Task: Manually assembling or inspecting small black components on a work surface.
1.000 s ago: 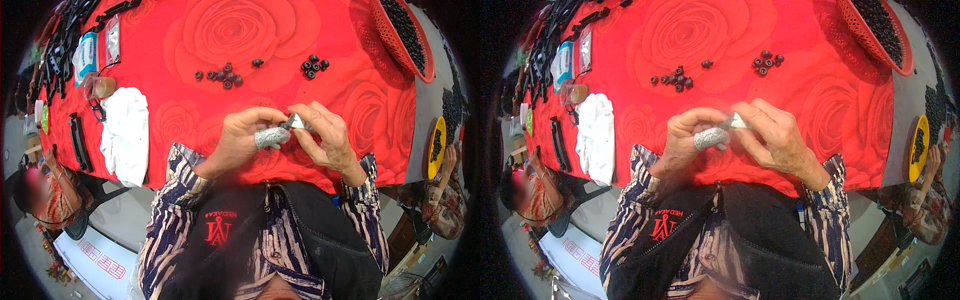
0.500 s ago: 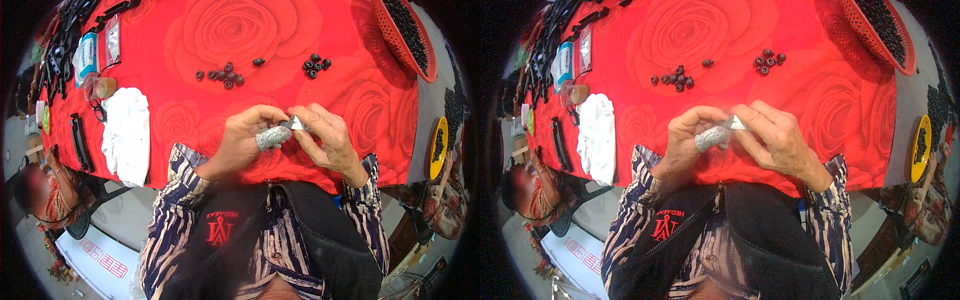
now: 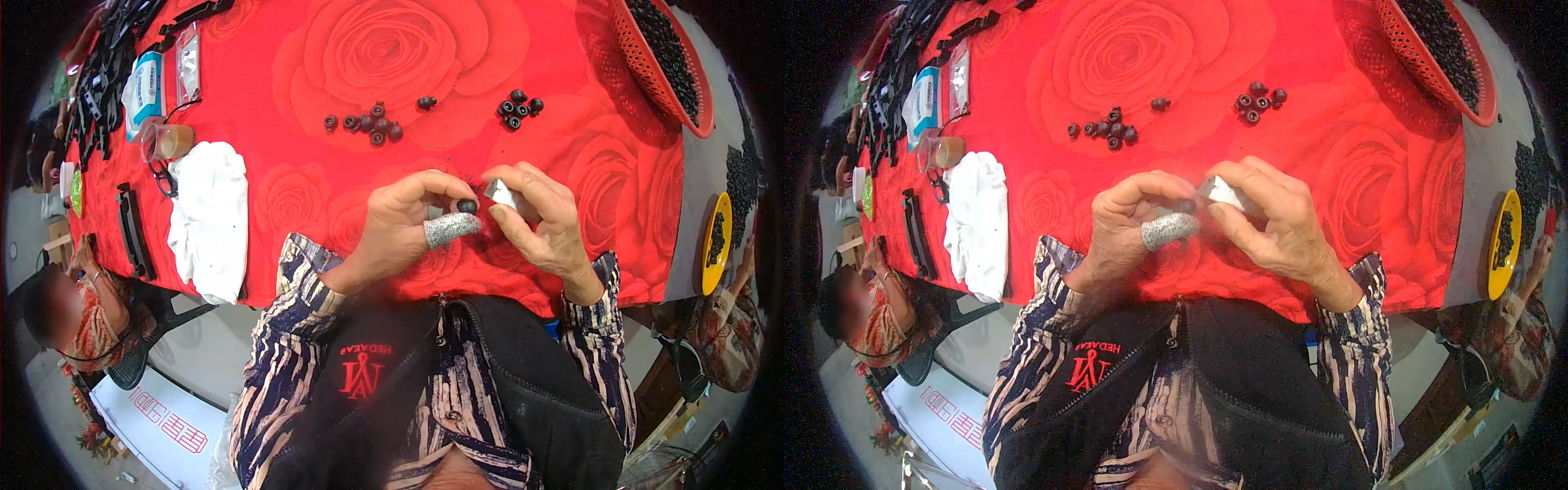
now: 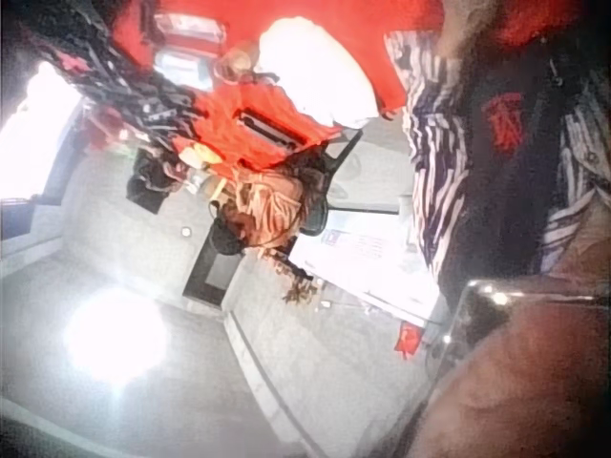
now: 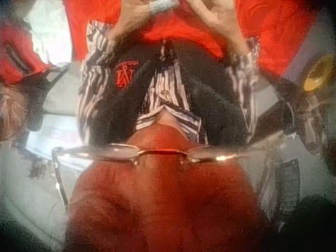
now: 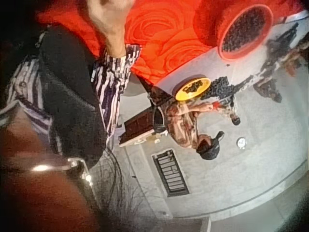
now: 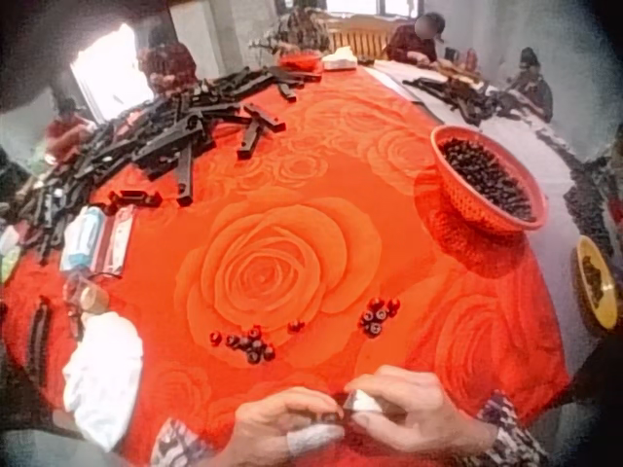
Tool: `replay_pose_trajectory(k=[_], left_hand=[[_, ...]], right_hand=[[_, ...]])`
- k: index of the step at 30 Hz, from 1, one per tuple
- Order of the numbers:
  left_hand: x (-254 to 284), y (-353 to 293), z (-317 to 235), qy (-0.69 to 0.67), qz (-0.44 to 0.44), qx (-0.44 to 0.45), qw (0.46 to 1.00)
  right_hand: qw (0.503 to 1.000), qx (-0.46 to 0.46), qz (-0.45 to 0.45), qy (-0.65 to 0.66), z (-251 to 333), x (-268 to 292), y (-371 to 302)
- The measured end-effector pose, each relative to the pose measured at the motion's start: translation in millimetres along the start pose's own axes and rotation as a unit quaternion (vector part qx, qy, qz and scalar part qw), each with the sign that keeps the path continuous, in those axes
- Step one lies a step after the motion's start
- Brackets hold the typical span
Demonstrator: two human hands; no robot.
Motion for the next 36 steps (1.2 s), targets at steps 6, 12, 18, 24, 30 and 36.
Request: replay_pose_trajectory(k=[6,12,18,24,30,36], left_hand=[[3.7,-0.8,6.4,0.214,-0.031,-0.115,0.969],[-0.8,-1.2,6.2,0.044,-0.081,0.012,0.996],[2.3,-0.6,1.7,-0.061,-0.056,0.124,0.989],[2.8,0.0,6.7,-0.075,0.005,0.158,0.985],[6.4,0.6,11.4,-0.107,0.028,0.151,0.982],[4.1,0.7,5.4,-0.109,0.015,0.147,0.983]], right_hand=[[0.986,-0.09,0.022,0.136,-6.3,-5.4,-4.6],[0.994,0.094,0.004,-0.055,-0.1,-14.1,-1.4],[0.97,0.206,0.016,-0.129,-0.1,-15.4,-3.2],[0.969,0.221,0.04,-0.102,-0.4,-11.9,-2.7],[0.973,0.21,0.044,-0.082,-1.0,-10.6,-2.8],[0.978,0.192,0.062,-0.051,8.9,-6.4,2.0]])
Point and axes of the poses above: each hand's wrist, its own y-axis towards the middle knuckle, its own x-axis out of the back of the hand, z = x × y, the point moved 2 cm from there along y, towards the middle knuckle, and after that the axes turned 10 degrees about y, right-handed, at the moved point
